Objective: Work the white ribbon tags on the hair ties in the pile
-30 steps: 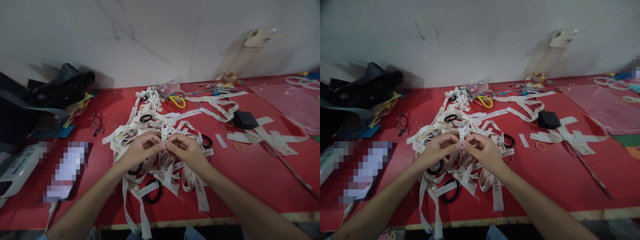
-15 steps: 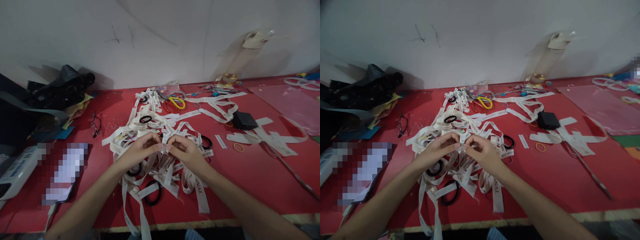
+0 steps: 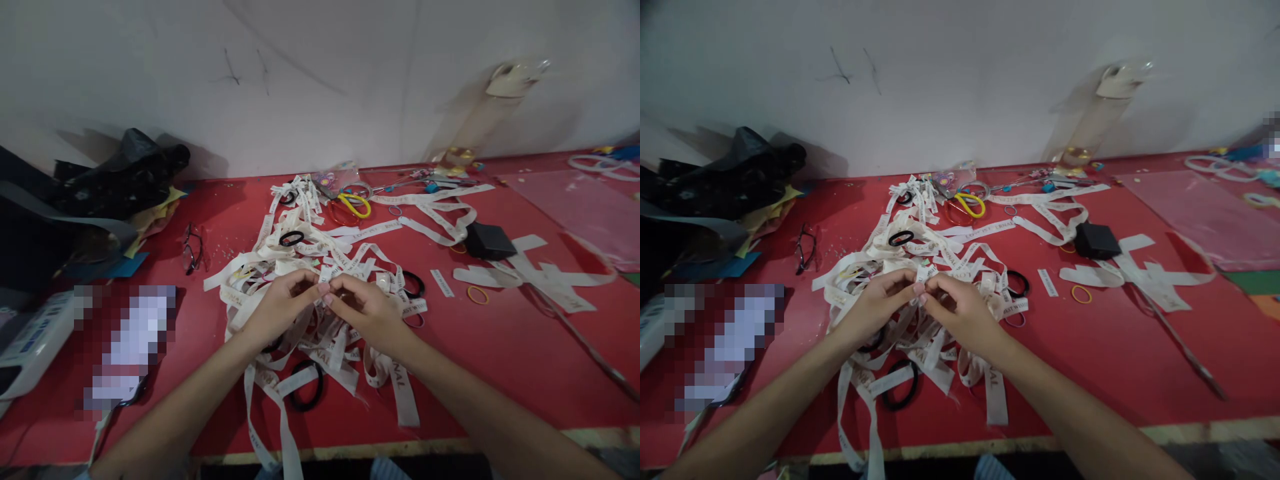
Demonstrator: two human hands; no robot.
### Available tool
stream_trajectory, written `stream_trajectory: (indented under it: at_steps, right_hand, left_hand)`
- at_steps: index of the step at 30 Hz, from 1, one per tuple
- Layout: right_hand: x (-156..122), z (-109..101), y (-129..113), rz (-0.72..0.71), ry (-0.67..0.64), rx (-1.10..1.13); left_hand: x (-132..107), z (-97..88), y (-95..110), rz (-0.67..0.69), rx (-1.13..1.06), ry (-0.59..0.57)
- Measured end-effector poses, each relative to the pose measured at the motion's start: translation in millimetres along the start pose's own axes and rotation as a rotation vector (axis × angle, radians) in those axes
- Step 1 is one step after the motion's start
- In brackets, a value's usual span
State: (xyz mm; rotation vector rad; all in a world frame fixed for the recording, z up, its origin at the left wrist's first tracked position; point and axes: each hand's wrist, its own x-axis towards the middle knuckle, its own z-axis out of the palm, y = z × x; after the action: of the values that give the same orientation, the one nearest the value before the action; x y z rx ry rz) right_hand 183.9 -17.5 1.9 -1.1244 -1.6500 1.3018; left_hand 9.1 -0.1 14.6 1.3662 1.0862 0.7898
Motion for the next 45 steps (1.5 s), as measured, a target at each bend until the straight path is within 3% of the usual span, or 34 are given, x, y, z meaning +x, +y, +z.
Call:
stream_trajectory:
  at_steps: [13, 20, 27, 41, 45]
  right_hand:
    - [-1, 1, -1, -0.072, -0.039, -0.015]
    - [1, 4, -1, -0.015, 0.030, 0.131]
    - [2, 4, 0, 0.026, 0.022, 0.205]
    - [1, 2, -2, -0.177, 0.057, -0.130]
    - [-1, 4, -3, -0.119, 0.048, -0.059]
  left_hand:
    - [-4, 7.9, -6, -0.178, -0.338, -0.013]
    - [-4, 8.7, -1, -0.062, -0.250, 0.068]
    - [-5, 10.3, 3, -0.066, -0.297, 0.058]
    - [-5, 16.9, 1, -0.226, -0.544, 0.061]
    - [-5, 14.8, -2, -0.155, -0.446, 0.073]
